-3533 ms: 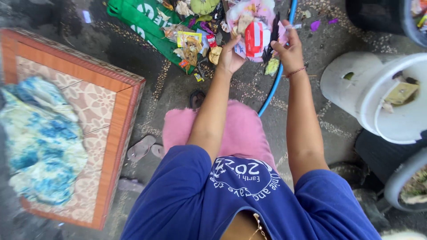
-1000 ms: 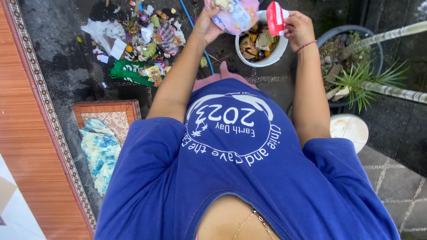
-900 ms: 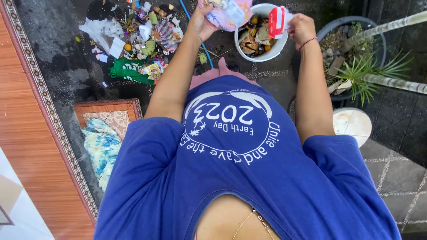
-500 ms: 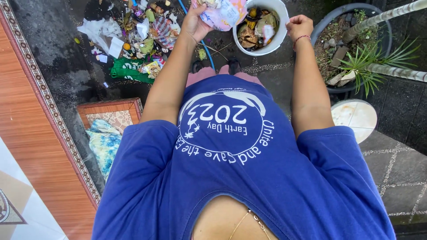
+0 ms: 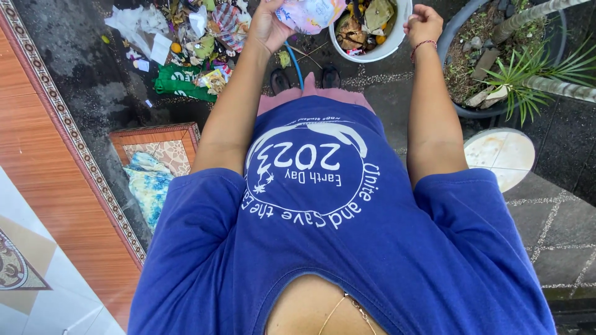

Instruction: Sorting through a pile of waste on the ground and separating organic matter into a white bucket.

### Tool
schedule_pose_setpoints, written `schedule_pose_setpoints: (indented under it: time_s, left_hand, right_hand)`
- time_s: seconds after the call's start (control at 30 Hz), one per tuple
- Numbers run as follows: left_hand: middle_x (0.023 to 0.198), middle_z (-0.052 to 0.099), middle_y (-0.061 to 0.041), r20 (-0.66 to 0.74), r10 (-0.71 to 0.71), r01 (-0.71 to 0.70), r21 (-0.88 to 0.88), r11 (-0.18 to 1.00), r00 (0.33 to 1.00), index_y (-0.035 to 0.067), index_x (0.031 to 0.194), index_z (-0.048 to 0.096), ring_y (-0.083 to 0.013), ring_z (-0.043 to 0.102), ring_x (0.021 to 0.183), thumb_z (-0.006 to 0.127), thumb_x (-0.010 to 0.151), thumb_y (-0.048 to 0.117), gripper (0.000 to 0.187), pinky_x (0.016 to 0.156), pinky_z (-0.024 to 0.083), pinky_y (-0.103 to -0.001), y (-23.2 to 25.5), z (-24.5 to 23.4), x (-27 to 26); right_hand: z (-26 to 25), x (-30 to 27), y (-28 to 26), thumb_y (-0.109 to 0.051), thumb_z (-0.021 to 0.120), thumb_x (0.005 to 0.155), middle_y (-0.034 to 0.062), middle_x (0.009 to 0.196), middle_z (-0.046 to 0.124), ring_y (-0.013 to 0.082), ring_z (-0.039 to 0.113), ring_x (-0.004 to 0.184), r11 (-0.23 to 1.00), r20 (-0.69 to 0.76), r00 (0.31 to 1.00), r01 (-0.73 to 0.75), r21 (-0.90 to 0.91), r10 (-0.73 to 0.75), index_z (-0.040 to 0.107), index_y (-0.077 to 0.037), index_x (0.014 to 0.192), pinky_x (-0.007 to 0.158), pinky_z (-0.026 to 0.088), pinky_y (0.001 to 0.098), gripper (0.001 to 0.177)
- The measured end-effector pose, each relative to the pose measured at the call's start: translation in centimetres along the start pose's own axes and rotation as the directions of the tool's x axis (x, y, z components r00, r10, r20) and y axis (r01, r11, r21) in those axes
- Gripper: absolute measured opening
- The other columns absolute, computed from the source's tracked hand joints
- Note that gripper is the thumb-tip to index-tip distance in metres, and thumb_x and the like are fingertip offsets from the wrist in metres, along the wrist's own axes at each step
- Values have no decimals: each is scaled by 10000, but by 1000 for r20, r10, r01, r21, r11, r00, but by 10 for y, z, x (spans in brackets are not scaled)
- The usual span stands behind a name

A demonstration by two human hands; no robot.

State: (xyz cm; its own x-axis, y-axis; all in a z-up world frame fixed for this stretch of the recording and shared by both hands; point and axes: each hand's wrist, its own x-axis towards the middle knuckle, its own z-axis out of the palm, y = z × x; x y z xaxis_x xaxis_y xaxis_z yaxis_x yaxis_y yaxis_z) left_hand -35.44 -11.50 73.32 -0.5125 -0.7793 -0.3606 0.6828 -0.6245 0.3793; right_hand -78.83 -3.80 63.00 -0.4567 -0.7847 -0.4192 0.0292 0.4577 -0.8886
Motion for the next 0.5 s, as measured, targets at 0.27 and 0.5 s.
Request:
schedule_pose_setpoints:
  time_s: [0.27,0.5]
  left_hand:
    - [1362,628,-132,-7,16,-16,18,1000,1000,157,1305,503,-402,622,1305,671,981,152,365,1069,515,-760,-9,10,4]
    - [1368,612,-138,17,-11,11,9,1000,1000,152,1285,478,-390,629,1302,631,992,140,331,1069,514,-781,-20,36,12]
  right_hand:
    - [29,-14,-57,-3,729,868,17,769,767,91,748,595,991,-141,981,124,-54,-131,737,-35,915,500,599,238,57]
    - [126,-89,-165,-136,812,989,63,830,763,151,743,749,814,294,767,575,79,-570,745,3,938,671,586,298,163]
